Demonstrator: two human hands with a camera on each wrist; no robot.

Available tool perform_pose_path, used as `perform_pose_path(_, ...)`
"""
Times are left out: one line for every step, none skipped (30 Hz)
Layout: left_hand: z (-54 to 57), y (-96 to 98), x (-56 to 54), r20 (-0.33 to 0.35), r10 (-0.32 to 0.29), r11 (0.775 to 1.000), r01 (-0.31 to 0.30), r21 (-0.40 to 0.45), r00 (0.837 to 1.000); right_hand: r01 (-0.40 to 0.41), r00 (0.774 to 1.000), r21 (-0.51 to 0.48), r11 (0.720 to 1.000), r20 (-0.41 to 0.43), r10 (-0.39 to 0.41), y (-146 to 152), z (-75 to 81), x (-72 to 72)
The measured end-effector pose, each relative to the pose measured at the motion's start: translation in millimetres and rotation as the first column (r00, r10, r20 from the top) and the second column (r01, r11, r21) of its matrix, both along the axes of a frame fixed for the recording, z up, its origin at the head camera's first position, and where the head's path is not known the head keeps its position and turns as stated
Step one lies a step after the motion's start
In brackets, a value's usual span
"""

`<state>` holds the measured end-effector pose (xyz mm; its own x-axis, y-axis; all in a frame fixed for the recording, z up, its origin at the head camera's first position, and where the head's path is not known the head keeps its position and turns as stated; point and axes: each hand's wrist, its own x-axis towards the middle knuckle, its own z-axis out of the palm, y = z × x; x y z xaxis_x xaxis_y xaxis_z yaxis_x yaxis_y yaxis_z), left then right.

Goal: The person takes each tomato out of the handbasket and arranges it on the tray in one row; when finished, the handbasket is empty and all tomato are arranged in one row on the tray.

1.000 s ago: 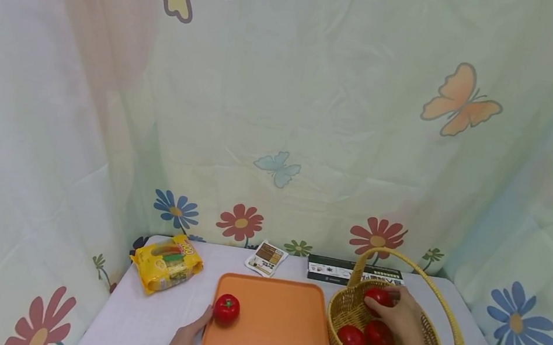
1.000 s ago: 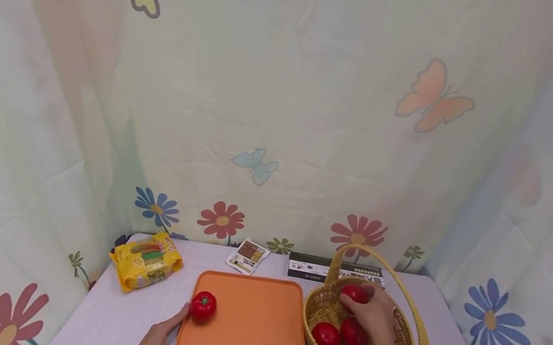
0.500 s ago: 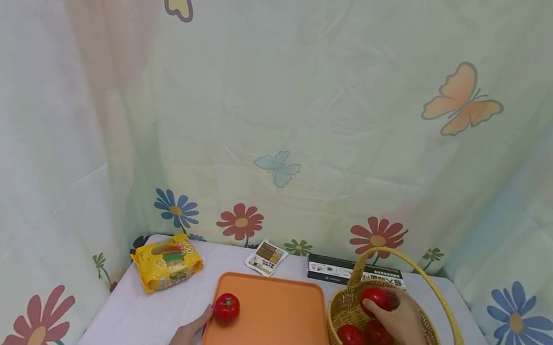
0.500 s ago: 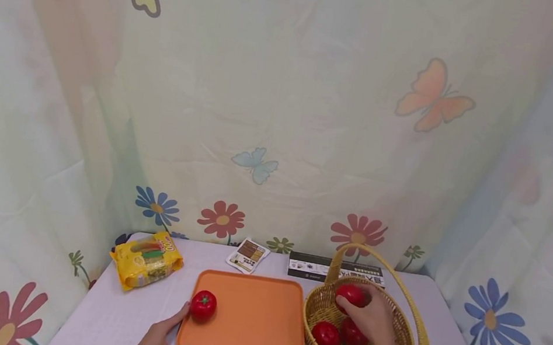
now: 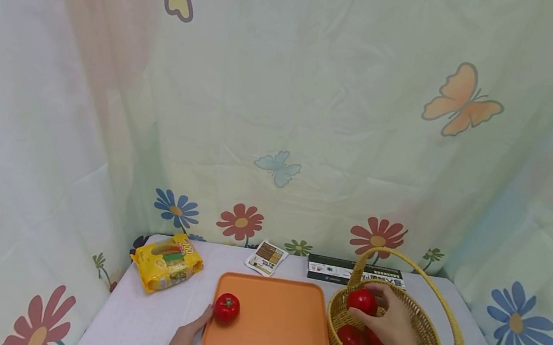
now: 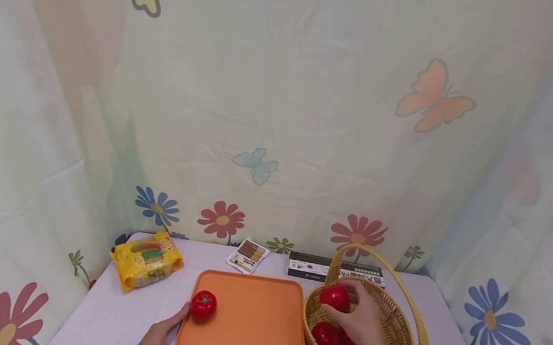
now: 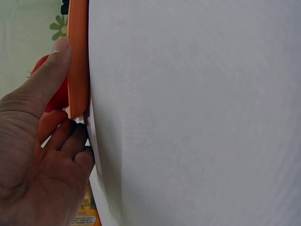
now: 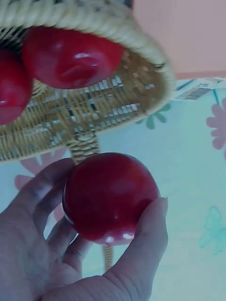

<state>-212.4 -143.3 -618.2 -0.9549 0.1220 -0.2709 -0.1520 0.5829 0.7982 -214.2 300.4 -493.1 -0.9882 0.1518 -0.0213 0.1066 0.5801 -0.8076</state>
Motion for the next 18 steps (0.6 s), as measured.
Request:
perform_pose_path(0.3, 0.2, 0.2, 0.0, 0.0, 1.0, 0.0, -0.001, 1.0, -0.017, 1.0, -0.003, 1.0, -0.01, 0.017, -2.3, 0.1, 0.7)
perform_pose_path(0.5, 0.3, 0.1, 0.002, 0.001, 1.0, -0.001, 0.0, 1.0, -0.031, 0.999, 0.002, 1.0, -0.02, 0.031, -4.7, -0.1, 1.6)
perform_pose_path(0.8, 0.5, 0.2, 0.002, 0.001, 1.0, -0.001, 0.002, 1.0, -0.047, 0.998, 0.01, 0.999, -0.034, 0.047, -7.2, -0.2, 2.5)
perform_pose_path(1.0, 0.4, 0.1, 0.002, 0.001, 1.0, -0.001, 0.004, 1.0, -0.062, 0.997, 0.013, 0.998, -0.044, 0.063, -9.9, -0.8, 3.1)
perform_pose_path(1.2, 0.3, 0.1, 0.003, 0.001, 1.0, -0.001, 0.006, 1.0, -0.079, 0.995, 0.018, 0.997, -0.058, 0.08, -12.5, -1.3, 3.8)
perform_pose_path(1.4, 0.4, 0.1, 0.003, 0.0, 1.0, 0.0, 0.006, 1.0, -0.092, 0.993, 0.031, 0.995, -0.072, 0.094, -15.2, -1.7, 4.4)
perform_pose_path(1.4, 0.3, 0.0, 0.004, 0.001, 1.0, -0.001, 0.007, 1.0, -0.103, 0.991, 0.041, 0.994, -0.084, 0.106, -17.9, -2.0, 5.1)
perform_pose_path(1.4, 0.3, 0.0, 0.004, 0.001, 1.0, -0.001, 0.008, 1.0, -0.114, 0.988, 0.04, 0.993, -0.098, 0.118, -20.8, -2.2, 5.7)
perform_pose_path(1.2, 0.3, 0.0, 0.004, 0.0, 1.0, 0.0, 0.008, 1.0, -0.126, 0.986, 0.03, 0.992, -0.109, 0.128, -23.5, -2.4, 6.0)
perform_pose_path(0.9, 0.4, -0.1, 0.005, 0.001, 1.0, -0.001, 0.009, 1.0, -0.136, 0.984, 0.016, 0.991, -0.116, 0.137, -26.3, -2.7, 6.4)
perform_pose_path(0.6, 0.5, -0.2, 0.005, 0.001, 1.0, -0.001, 0.009, 1.0, -0.147, 0.982, 0.0, 0.989, -0.122, 0.146, -29.3, -2.8, 6.5)
perform_pose_path(0.3, 0.5, -0.3, 0.004, 0.001, 1.0, -0.001, 0.01, 1.0, -0.154, 0.981, -0.02, 0.988, -0.124, 0.15, -32.2, -3.1, 6.5)
perform_pose_path(0.3, 0.4, -0.2, 0.003, 0.001, 1.0, -0.001, 0.014, 1.0, -0.16, 0.98, -0.043, 0.986, -0.125, 0.154, -35.0, -3.7, 6.4)
perform_pose_path(0.2, 0.4, 0.0, 0.001, 0.001, 1.0, -0.001, 0.017, 1.0, -0.165, 0.979, -0.062, 0.984, -0.128, 0.156, -37.7, -4.7, 5.7)
perform_pose_path(0.1, 0.3, 0.1, 0.001, 0.001, 1.0, -0.001, 0.019, 1.0, -0.171, 0.979, -0.081, 0.982, -0.128, 0.159, -40.3, -5.8, 5.0)
perform_pose_path(0.0, 0.2, 0.3, -0.001, -0.001, 1.0, 0.001, 0.021, 1.0, -0.174, 0.978, -0.093, 0.98, -0.13, 0.162, -42.9, -6.8, 4.6)
perform_pose_path(-0.2, -0.2, 0.3, -0.002, -0.003, 1.0, 0.003, 0.022, 1.0, -0.18, 0.977, -0.106, 0.978, -0.135, 0.165, -45.3, -7.8, 4.1)
perform_pose_path(-0.4, -0.5, 0.2, -0.003, -0.005, 1.0, 0.005, 0.025, 1.0, -0.183, 0.976, -0.112, 0.977, -0.139, 0.167, -47.5, -8.9, 4.0)
